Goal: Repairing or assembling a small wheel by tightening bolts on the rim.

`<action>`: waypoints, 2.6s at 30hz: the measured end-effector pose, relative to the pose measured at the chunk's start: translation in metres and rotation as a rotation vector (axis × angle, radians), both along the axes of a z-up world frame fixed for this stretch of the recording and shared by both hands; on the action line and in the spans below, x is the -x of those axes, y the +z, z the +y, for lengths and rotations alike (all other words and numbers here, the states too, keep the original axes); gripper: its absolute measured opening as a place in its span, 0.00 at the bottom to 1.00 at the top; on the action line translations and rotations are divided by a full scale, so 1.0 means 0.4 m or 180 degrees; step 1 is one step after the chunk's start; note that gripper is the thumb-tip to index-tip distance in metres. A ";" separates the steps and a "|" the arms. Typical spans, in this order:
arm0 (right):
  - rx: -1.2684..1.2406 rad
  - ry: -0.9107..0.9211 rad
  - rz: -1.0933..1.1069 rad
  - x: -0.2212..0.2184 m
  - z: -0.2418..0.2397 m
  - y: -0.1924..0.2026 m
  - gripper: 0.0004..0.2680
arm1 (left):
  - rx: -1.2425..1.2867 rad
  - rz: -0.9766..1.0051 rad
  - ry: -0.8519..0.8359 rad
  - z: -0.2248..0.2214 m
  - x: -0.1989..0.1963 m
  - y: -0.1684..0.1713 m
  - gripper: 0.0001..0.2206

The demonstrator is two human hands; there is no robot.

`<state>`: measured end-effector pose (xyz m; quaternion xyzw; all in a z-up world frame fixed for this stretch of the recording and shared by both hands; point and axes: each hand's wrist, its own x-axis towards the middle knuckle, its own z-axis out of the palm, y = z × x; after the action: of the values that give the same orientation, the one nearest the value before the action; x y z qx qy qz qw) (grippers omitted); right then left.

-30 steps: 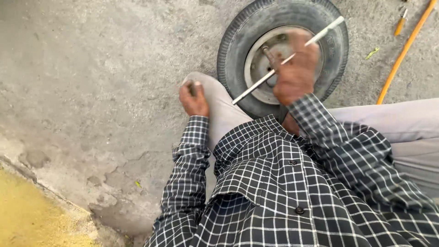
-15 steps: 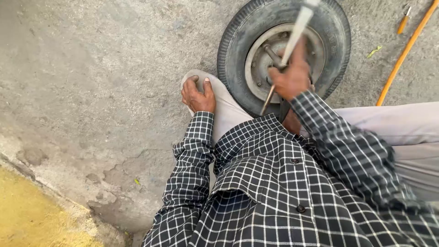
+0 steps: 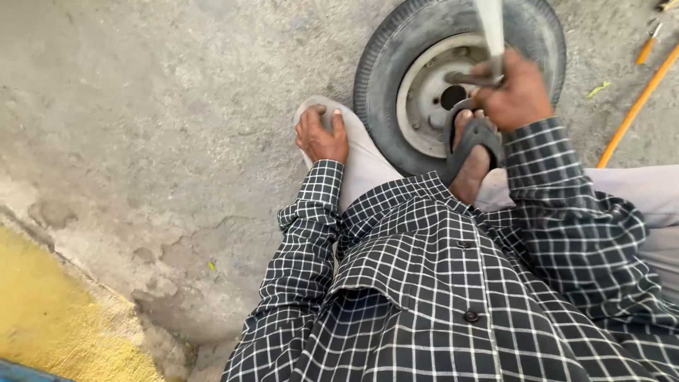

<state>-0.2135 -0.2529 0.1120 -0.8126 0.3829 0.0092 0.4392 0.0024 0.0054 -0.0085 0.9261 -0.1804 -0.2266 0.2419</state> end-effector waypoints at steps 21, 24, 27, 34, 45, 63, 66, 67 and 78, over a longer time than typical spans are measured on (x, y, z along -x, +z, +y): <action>-0.1039 -0.1370 -0.0068 -0.081 0.173 -0.076 0.09 | -0.0040 -0.0034 -0.0095 -0.015 0.003 0.024 0.13; -0.0991 -0.1486 -0.0237 -0.080 0.198 -0.109 0.10 | -0.0033 0.0046 -0.0048 -0.024 0.000 0.038 0.13; -0.0756 -0.1299 -0.0207 -0.101 0.212 -0.092 0.11 | 0.0467 0.0088 -0.0199 -0.036 -0.009 0.024 0.15; 0.0037 -0.0077 0.0173 -0.084 0.227 -0.129 0.14 | 0.1335 -0.0596 -0.3056 -0.337 -0.092 0.287 0.28; -0.3054 -0.1547 0.0510 0.098 0.298 -0.113 0.15 | 0.0654 -0.0677 -0.5388 -0.513 -0.186 0.251 0.28; -0.2622 0.0180 0.1447 0.113 0.089 -0.098 0.22 | 0.1116 -0.0697 -0.3924 -0.353 -0.160 0.211 0.25; -0.1829 0.2097 0.2437 -0.076 -0.136 -0.057 0.21 | 0.0415 -0.0458 -0.3004 -0.211 -0.024 0.245 0.26; -0.1327 0.3328 0.2929 -0.174 -0.205 -0.022 0.21 | -0.0237 -0.0161 -0.2648 -0.158 0.031 0.270 0.26; 0.1681 0.4484 0.1475 -0.333 -0.241 -0.072 0.10 | 0.0331 0.2619 -0.0345 -0.105 0.282 0.251 0.21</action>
<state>-0.0803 -0.3493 0.0833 -0.9188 -0.1511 0.3634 0.0313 -0.1105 -0.0366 0.0917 0.7341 -0.1284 -0.5806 0.3280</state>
